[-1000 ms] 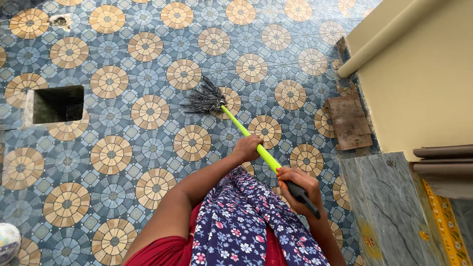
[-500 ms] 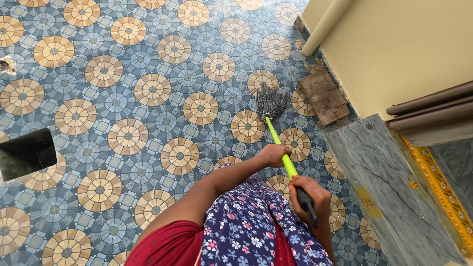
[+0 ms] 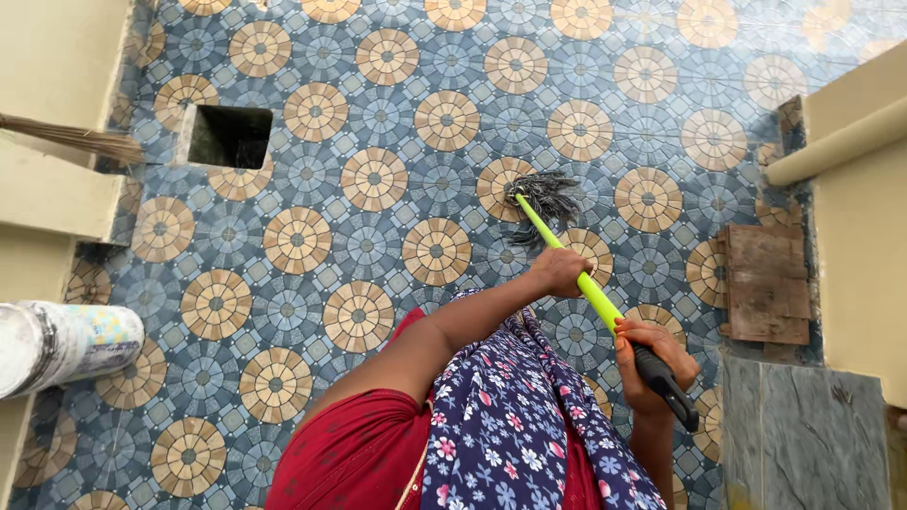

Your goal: The person mops a patterned tile floor using a green-handled string mop. They move the mop back and forth across the floor, navigating around a white bucket, a broom, and stacked concrete blocks.

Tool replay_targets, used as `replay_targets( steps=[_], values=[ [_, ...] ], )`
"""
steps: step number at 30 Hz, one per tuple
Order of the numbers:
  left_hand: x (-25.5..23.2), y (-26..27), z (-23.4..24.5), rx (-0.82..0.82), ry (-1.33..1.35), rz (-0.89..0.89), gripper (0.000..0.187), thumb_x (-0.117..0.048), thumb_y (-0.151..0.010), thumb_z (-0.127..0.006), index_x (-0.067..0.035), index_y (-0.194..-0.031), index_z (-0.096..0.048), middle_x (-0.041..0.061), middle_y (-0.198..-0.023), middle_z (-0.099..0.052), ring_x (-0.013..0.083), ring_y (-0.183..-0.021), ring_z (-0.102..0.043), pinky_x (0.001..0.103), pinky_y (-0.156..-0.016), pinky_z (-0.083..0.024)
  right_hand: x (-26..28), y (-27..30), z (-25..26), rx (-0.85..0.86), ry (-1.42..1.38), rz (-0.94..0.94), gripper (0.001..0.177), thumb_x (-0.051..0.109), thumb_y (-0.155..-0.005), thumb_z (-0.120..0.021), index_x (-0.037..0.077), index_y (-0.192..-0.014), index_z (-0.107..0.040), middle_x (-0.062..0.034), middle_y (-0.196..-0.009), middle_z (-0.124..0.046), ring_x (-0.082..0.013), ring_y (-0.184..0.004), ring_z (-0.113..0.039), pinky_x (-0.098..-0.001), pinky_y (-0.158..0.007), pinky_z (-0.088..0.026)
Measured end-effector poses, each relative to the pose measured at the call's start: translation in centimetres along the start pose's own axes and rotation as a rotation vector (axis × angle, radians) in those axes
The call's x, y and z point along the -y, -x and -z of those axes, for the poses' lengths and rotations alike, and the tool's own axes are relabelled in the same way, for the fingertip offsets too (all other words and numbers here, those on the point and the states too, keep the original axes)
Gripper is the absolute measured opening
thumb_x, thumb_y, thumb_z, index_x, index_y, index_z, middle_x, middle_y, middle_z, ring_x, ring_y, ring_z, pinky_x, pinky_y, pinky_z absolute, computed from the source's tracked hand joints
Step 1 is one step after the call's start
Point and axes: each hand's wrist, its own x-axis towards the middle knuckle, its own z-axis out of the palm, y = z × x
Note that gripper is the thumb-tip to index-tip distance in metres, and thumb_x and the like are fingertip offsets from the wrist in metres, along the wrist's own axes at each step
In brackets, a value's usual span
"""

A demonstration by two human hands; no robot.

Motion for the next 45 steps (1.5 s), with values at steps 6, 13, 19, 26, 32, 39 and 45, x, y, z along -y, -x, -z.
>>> replay_targets(
  steps=[6, 13, 19, 26, 32, 39, 45],
  values=[
    [11.9, 4.7, 0.5, -0.104, -0.094, 0.255, 0.016, -0.031, -0.079, -0.072, -0.021, -0.091, -0.074, 0.001, -0.096, -0.073, 0.0259, -0.097, -0.071, 0.044, -0.078, -0.058, -4.2, -2.5, -6.6, 0.237, -0.25, 0.044, 0.008, -0.005, -0.088, -0.067, -0.003, -0.095, -0.067, -0.0167, -0.101, -0.075, -0.0254, -0.101, -0.076, -0.0333, -0.09, -0.059],
    [19.0, 17.4, 2.3, -0.172, -0.149, 0.559, 0.015, -0.028, -0.075, -0.076, -0.019, -0.087, -0.072, 0.005, -0.093, -0.071, 0.0298, -0.093, -0.07, 0.047, -0.076, -0.056, -4.1, -1.6, -14.0, 0.588, -0.348, 0.059, 0.011, -0.002, -0.085, -0.069, -0.002, -0.096, -0.068, -0.016, -0.106, -0.076, -0.0258, -0.101, -0.076, -0.0344, -0.091, -0.059],
    [13.9, 22.8, 2.4, -0.285, -0.136, 0.635, 0.013, -0.026, -0.073, -0.077, -0.016, -0.079, -0.071, 0.007, -0.085, -0.07, 0.0325, -0.086, -0.068, 0.049, -0.069, -0.055, -4.8, -0.8, -12.9, 0.712, -0.455, 0.105, 0.013, 0.0, -0.084, -0.072, 0.0, -0.096, -0.068, -0.0163, -0.107, -0.076, -0.0272, -0.106, -0.075, -0.0356, -0.093, -0.058],
    [6.9, 19.9, 1.8, -0.344, -0.025, 0.346, 0.018, -0.031, -0.078, -0.077, -0.014, -0.077, -0.07, 0.008, -0.078, -0.067, 0.0313, -0.075, -0.068, 0.047, -0.065, -0.054, -2.2, -0.3, -3.8, 0.657, -0.362, 0.132, 0.012, -0.001, -0.081, -0.072, 0.0, -0.093, -0.071, -0.0146, -0.102, -0.077, -0.026, -0.104, -0.077, -0.0363, -0.092, -0.061],
    [-1.6, 12.7, 0.8, -0.159, 0.104, 0.042, 0.017, -0.032, -0.079, -0.077, -0.015, -0.078, -0.07, 0.007, -0.076, -0.07, 0.0307, -0.076, -0.069, 0.048, -0.065, -0.053, 4.6, 2.5, 4.7, 0.394, -0.075, -0.04, 0.012, -0.002, -0.079, -0.073, -0.002, -0.091, -0.072, -0.0155, -0.099, -0.077, -0.0248, -0.098, -0.079, -0.0331, -0.086, -0.062],
    [-10.4, 5.5, -4.2, 0.145, 0.24, -0.28, 0.019, -0.025, -0.073, -0.075, -0.014, -0.088, -0.072, 0.009, -0.088, -0.072, 0.0323, -0.089, -0.07, 0.048, -0.073, -0.055, 10.2, 8.3, 7.1, -0.028, 0.159, -0.273, 0.011, -0.005, -0.083, -0.07, -0.004, -0.094, -0.07, -0.0171, -0.101, -0.076, -0.0254, -0.102, -0.077, -0.034, -0.091, -0.059],
    [-15.8, 2.8, -11.7, 0.295, 0.346, -0.396, 0.019, -0.026, -0.078, -0.073, -0.015, -0.094, -0.071, 0.009, -0.092, -0.073, 0.0322, -0.094, -0.07, 0.046, -0.079, -0.056, 10.8, 10.9, 7.6, -0.148, 0.406, -0.336, 0.011, -0.002, -0.084, -0.073, -0.003, -0.094, -0.071, -0.016, -0.101, -0.077, -0.0248, -0.1, -0.077, -0.0337, -0.09, -0.058]
  ],
)
